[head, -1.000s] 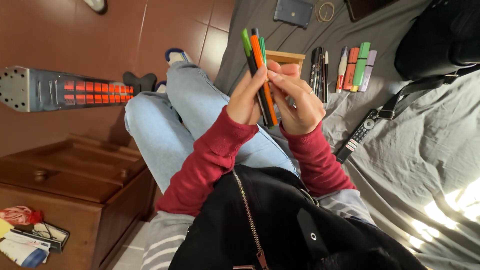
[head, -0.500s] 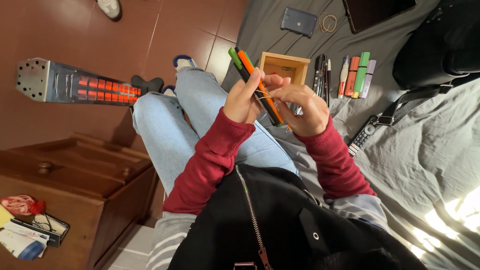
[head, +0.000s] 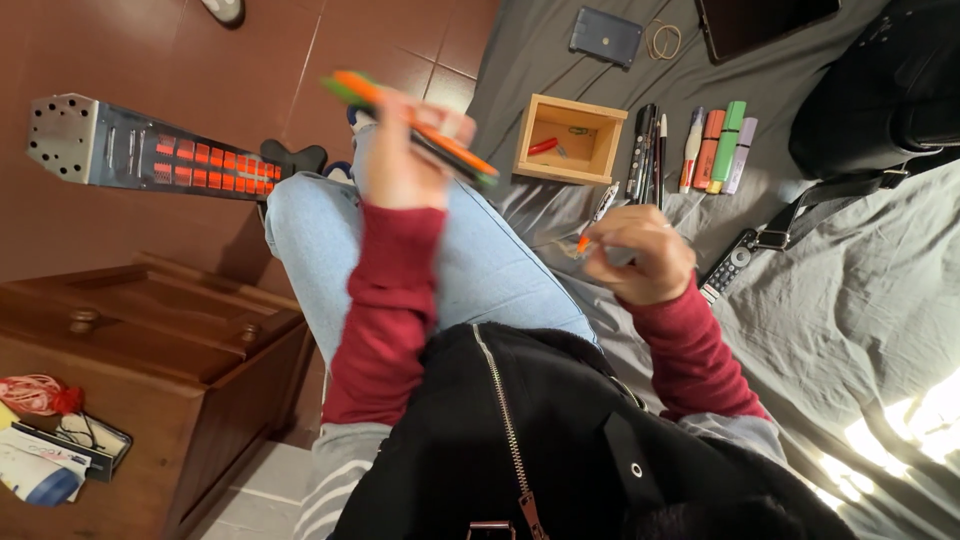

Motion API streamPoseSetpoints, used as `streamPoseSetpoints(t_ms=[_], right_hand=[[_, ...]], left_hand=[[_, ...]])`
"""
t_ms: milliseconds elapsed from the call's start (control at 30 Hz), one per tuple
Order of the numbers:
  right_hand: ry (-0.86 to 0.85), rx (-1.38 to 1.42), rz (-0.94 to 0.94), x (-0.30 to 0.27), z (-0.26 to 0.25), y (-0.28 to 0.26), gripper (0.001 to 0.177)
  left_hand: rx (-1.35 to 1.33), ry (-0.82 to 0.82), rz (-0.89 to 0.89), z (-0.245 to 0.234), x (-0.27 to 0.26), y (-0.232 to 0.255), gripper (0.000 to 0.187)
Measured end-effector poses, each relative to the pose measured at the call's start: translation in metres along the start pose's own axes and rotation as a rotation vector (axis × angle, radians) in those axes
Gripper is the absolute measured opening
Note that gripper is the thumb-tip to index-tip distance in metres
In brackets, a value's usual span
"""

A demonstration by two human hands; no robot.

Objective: Sort and organize markers and stationery into a small wooden box.

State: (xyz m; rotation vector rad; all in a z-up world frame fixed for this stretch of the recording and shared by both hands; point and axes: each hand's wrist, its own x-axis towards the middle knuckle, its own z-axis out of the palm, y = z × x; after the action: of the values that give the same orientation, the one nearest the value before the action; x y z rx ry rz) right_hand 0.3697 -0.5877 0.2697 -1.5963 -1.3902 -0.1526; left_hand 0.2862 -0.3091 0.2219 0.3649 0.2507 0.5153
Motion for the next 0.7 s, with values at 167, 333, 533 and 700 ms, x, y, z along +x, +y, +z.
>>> streamPoseSetpoints(t_ms=[167,333,533,700], right_hand=[[0.093,0.031,0.351,-0.038,-0.011,0.017,0.029],[0.488,0.495,0.980,-0.121,-0.013,0.088,0.014],[0.716,1.075,1.167,-0.149,-0.004,0.110,0.012],[0.589,1.002,1.221,-0.191,0.016,0.142,0.015]], left_hand=[[-0.133,0.241,0.063,-0.019,-0.005,0.029,0.026],[0.164,0.080,-0.024,-0.061,0.016,-0.045,0.038],[0.695,-0.220,0.098,0.000,0.054,-0.129,0.025],[0.980,-0.541,0.006,-0.011,0.086,-0.174,0.031]])
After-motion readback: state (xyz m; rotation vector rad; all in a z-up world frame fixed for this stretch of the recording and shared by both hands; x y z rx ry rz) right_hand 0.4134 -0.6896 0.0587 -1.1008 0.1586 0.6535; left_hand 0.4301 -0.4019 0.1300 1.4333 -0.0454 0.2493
